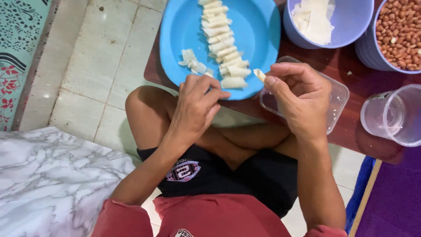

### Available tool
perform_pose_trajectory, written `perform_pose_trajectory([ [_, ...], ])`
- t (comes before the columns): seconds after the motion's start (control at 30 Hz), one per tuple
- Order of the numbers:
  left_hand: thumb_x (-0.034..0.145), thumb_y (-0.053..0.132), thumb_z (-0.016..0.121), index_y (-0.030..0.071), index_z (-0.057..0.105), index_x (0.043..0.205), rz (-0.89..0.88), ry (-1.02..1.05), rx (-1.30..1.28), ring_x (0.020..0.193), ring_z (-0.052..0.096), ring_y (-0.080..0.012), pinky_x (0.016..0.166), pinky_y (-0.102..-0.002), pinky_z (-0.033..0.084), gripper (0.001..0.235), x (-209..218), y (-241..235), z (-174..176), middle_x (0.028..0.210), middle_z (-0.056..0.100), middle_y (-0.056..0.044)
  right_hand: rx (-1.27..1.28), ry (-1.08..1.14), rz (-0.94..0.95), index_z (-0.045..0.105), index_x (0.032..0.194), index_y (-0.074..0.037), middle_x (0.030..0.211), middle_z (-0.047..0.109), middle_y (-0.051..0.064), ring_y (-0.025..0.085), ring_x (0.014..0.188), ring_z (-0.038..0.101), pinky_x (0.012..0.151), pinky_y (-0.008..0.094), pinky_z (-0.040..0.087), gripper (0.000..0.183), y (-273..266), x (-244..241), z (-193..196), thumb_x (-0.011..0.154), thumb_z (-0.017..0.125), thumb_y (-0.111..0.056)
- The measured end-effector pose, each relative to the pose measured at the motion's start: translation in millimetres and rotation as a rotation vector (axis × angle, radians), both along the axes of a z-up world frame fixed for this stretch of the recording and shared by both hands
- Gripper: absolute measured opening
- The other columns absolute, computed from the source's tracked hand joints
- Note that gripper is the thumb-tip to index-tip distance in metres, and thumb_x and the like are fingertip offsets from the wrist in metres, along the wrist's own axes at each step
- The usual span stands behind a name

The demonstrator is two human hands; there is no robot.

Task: The person sits on the floor and folds thin white wrappers around peanuts to make dumplings. They place the finished dumplings on a blue plate and occasionally dip their fingers in a cup of water to seal the wrappers.

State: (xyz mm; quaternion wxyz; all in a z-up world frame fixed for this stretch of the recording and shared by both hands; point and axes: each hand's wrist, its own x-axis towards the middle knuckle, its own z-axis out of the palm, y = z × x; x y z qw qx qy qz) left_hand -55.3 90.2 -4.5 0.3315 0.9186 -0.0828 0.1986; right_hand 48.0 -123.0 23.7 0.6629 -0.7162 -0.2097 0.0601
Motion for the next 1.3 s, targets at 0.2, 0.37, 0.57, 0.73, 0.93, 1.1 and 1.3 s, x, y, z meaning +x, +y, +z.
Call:
perform_pose_trajectory([
  [0.2,0.090,0.008,0.071,0.020,0.072,0.108,-0.078,0.052,-0.096,0.111,0.049,-0.0225,0.093,-0.038,0.038,0.021,-5.3,15.5,20.5,0.106,0.053,0.005,-0.085,-0.093,0.065,0.067,0.118,0.009,0.097,0.070,0.019,0.018,0.086,0.069,0.072,0.030,0.058,0.020,22.0,20.0,11.3,0.100,0.076,0.008],
  [0.37,0.088,-0.001,0.073,0.008,0.077,0.106,0.055,-0.054,-0.100,0.096,0.050,-0.0220,0.089,-0.035,0.039,0.020,20.1,36.5,44.5,0.101,0.060,-0.004,-0.224,-0.276,0.115,0.068,0.119,0.007,0.099,0.070,0.012,0.014,0.083,0.062,0.075,0.023,0.052,0.020,52.0,36.0,27.8,0.100,0.074,0.010],
  [0.57,0.094,0.001,0.068,0.006,0.072,0.113,0.186,-0.116,-0.047,0.097,0.053,-0.0256,0.090,-0.040,0.042,0.020,70.0,54.8,38.9,0.108,0.063,-0.004,-0.313,-0.569,0.160,0.070,0.117,0.010,0.097,0.074,0.014,0.019,0.081,0.066,0.073,0.029,0.055,0.022,86.8,70.6,27.9,0.096,0.076,0.012],
  [0.73,0.091,0.000,0.067,0.009,0.071,0.112,0.241,-0.088,0.002,0.094,0.054,-0.0267,0.087,-0.041,0.043,0.022,105.7,63.4,18.9,0.109,0.063,-0.004,-0.340,-0.692,0.226,0.072,0.115,0.010,0.093,0.074,0.015,0.022,0.073,0.065,0.067,0.032,0.053,0.025,111.5,96.8,20.4,0.091,0.077,0.013],
  [0.93,0.090,0.000,0.068,0.006,0.071,0.112,0.216,-0.072,-0.006,0.089,0.058,-0.0286,0.084,-0.042,0.047,0.022,123.1,74.2,10.1,0.108,0.065,-0.008,-0.416,-0.741,0.266,0.073,0.120,0.007,0.092,0.075,0.014,0.024,0.078,0.066,0.067,0.036,0.053,0.034,124.1,116.8,17.6,0.087,0.077,0.012],
  [1.1,0.088,0.004,0.073,0.005,0.077,0.099,0.241,-0.047,0.022,0.084,0.057,-0.0267,0.081,-0.042,0.049,0.011,126.2,74.7,7.0,0.094,0.066,-0.008,-0.450,-0.666,0.345,0.071,0.122,0.011,0.091,0.077,0.014,0.022,0.071,0.064,0.063,0.034,0.052,0.037,128.5,117.4,17.7,0.086,0.078,0.010],
  [1.3,0.088,0.004,0.073,0.006,0.078,0.098,0.242,-0.034,0.007,0.085,0.056,-0.0267,0.083,-0.042,0.048,0.011,127.8,75.3,4.6,0.094,0.064,-0.007,-0.449,-0.739,0.315,0.069,0.128,0.009,0.092,0.075,0.015,0.025,0.075,0.065,0.069,0.038,0.052,0.043,129.2,115.4,14.1,0.086,0.078,0.013],
])
